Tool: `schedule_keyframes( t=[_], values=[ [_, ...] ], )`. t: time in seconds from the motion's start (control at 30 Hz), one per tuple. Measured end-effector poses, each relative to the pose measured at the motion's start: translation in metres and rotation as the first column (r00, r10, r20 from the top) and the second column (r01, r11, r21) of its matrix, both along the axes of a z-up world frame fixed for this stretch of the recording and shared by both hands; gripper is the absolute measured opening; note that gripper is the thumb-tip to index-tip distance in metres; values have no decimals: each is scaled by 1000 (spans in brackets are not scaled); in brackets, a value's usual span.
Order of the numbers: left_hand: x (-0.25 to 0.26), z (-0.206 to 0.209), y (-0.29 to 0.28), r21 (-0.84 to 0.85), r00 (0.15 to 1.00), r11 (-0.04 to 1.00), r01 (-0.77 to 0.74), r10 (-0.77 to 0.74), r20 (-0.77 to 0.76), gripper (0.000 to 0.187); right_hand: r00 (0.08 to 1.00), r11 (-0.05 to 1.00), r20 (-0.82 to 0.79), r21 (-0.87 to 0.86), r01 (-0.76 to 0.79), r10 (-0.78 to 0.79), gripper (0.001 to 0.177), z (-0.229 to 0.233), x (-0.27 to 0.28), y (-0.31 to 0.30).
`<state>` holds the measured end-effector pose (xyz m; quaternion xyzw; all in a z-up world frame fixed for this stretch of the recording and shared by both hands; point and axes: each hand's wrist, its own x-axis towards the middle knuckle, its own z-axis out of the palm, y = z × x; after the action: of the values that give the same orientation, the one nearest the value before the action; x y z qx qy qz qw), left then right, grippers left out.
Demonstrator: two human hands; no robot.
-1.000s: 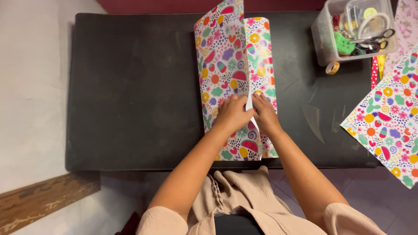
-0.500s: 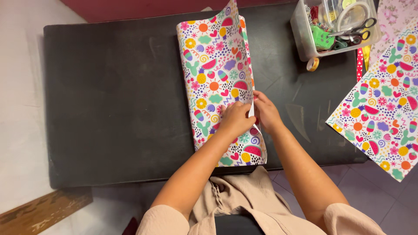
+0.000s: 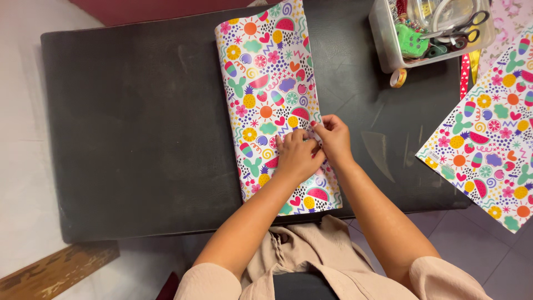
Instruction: The person wraps a small blue clothing item in colorful patterned wrapping paper on a black table. They fold the paper around the item, smooth the edges, and secure the seam with clear tape and scissors.
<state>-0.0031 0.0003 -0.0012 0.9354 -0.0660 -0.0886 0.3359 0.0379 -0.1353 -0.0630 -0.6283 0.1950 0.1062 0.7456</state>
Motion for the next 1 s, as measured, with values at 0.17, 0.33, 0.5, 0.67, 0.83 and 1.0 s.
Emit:
schedule_keyframes(
  t=[0.17,0.33,0.5,0.67,0.83,1.0],
  values=[
    [-7,-11,7,45,989,999,26,-32,143,26,991,944,130,-330,20,25,13,1,1,2],
    [-16,-22,14,142,985,988,63,-85,151,61,997,949,73,-313,28,-6,15,-1,3,-3],
    [-20,-32,24,228,977,963,141,-173,127,79,1000,960,8,-282,2,0,20,-2,7,-8],
    [-24,-43,27,316,971,926,207,-233,46,83,999,968,-49,-250,-24,12,22,-1,4,-12],
    [-26,-50,30,313,968,926,213,-244,64,83,994,983,-74,-159,-96,85,18,-6,-20,-29],
    [-26,-49,30,334,964,916,222,-258,69,83,972,974,-181,-141,-180,153,13,-11,-61,-47]
  ],
)
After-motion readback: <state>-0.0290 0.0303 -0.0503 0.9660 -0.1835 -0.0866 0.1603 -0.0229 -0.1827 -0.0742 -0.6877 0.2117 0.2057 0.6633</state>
